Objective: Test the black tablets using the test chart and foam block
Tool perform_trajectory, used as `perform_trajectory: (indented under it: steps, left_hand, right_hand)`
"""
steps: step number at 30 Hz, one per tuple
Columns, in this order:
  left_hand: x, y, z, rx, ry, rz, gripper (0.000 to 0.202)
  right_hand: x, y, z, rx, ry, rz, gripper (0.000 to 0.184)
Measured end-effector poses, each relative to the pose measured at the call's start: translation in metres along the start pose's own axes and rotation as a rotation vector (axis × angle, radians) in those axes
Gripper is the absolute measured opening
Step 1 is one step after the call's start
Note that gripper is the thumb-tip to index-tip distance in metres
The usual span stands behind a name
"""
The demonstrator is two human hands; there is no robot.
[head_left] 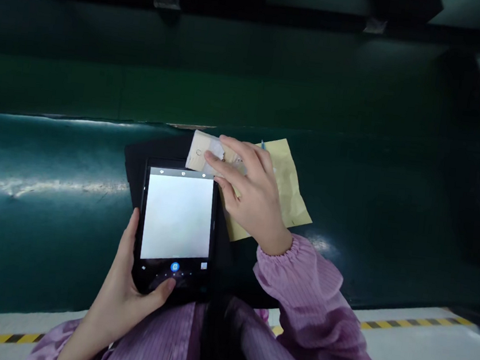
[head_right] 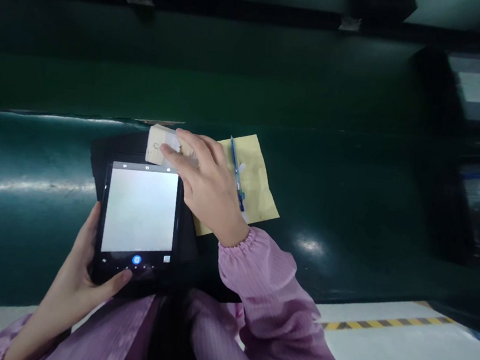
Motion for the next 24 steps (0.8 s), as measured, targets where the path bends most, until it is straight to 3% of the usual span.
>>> perform_trajectory:
  steps: [7,17,24]
  left_hand:
    - [0.002,-0.002,0.000,0.011,-0.048,-0.029,0.119]
    - [0.001,0.007,-0.004,-0.008,0.003,-0.001,0.117]
    - [0.002,-0.004,0.004,0.003,0.025,0.024,0.120]
  right_hand:
    - [0.001,-0.003,0.000,0.013,0.017,-0.015,0.046]
    - [-0.001,-0.002,-0.001,0.010,0.022,-0.002,0.049]
    - [0.000,-0.004,-0.002,0.028,0.040,-0.005,0.048]
Point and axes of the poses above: each hand's wrist, its own z-axis towards the middle knuckle, its own x-axis out of the back of the hand, y = z × x, the point moved 8 cm from there along z, towards the middle knuckle, and after that the axes turned 14 degrees about x, right-handed, at the moved point
